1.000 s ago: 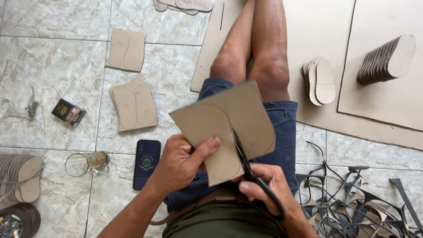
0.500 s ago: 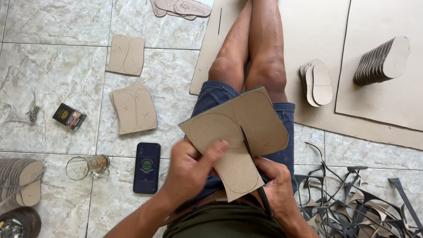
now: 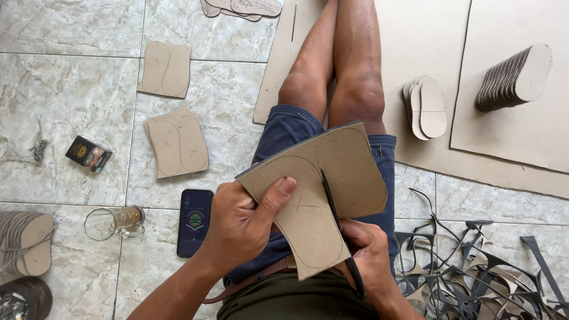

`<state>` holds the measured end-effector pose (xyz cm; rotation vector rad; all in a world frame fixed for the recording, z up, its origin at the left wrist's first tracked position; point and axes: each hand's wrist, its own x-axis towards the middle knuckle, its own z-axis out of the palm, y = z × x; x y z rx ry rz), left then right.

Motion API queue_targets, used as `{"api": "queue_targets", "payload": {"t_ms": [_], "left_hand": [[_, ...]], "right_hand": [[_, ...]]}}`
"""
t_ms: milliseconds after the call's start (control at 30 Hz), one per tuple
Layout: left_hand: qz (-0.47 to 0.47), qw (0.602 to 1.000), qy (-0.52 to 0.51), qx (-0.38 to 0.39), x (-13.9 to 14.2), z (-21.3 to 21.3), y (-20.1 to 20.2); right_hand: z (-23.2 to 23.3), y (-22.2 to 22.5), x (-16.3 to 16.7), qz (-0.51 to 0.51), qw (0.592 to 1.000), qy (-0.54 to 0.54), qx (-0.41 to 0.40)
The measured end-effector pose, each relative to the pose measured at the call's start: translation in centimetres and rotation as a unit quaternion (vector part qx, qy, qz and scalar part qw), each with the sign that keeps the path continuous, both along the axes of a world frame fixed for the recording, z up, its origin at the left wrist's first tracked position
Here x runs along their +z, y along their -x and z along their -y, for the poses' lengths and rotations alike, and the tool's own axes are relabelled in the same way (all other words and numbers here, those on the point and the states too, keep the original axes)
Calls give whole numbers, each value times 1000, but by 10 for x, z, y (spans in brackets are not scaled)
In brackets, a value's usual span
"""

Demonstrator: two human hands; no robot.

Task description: The person lies on the floor and cuts sandal sole shapes out of cardboard sheets with scissors, following drawn outlines. They trim around each outline, set finished cutouts onto a growing stack, and pick up new marked cardboard pieces to continue cutting.

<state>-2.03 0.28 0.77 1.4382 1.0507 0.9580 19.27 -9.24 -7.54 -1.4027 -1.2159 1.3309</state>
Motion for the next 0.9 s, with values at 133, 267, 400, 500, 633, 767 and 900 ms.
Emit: {"api": "queue_targets", "payload": {"t_ms": [133, 267, 400, 500, 633, 767, 900], "left_hand": [[-1, 997, -69, -30, 10, -6, 8], [49, 978, 196, -47, 9, -9, 2], [86, 979, 185, -12, 1, 4, -11], [81, 985, 147, -24, -3, 8, -8], [85, 988, 125, -36, -5, 8, -6], [86, 987, 131, -41, -5, 7, -6], [71, 987, 139, -44, -4, 5, -2]], "right_hand": [[-4, -20, 9, -168, 972, 118, 118], [-3, -17, 18, -113, 978, 149, 89], [-9, 1, 17, 15, 1000, -24, -3], [-12, 5, 18, -29, 999, 16, -7], [-8, 5, 13, -68, 997, 21, -21], [1, 3, 2, -81, 996, 10, -29], [7, 0, -6, -30, 999, 7, -36]]}}
